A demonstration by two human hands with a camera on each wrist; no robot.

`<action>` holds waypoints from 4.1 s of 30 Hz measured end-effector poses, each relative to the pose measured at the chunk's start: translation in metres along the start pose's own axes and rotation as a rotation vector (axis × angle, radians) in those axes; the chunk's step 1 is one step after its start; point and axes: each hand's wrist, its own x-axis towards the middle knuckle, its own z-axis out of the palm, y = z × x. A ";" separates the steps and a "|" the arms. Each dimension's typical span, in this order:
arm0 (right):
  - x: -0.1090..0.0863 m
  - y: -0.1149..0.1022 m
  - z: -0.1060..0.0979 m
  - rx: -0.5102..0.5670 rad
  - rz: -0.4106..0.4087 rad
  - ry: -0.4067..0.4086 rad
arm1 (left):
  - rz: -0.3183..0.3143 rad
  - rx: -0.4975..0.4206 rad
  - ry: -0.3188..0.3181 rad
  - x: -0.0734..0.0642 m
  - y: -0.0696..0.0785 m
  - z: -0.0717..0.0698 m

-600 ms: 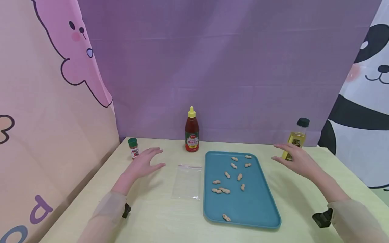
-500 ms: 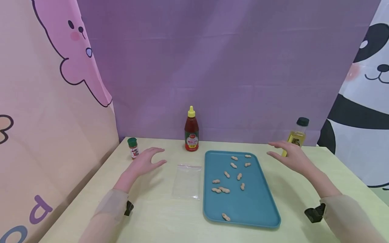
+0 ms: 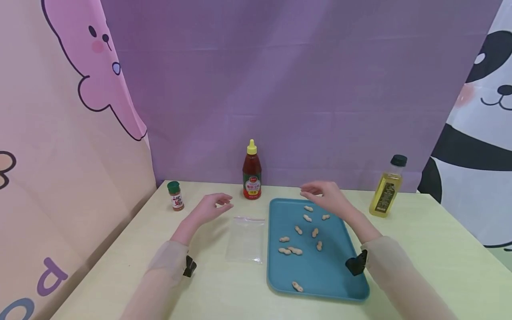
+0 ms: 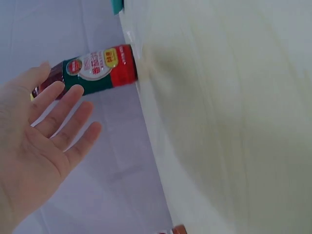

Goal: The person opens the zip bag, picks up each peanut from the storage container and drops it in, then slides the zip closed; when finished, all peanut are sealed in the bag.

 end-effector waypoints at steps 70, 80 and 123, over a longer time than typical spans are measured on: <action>0.041 -0.048 0.116 0.287 0.332 -0.238 | -0.074 -0.146 0.102 0.016 0.016 0.029; 0.039 -0.056 0.110 0.291 0.337 -0.172 | -0.143 -0.306 -0.061 0.018 0.030 0.039; 0.044 -0.073 0.114 0.470 0.385 -0.013 | -0.096 -0.486 -0.011 0.010 0.031 0.037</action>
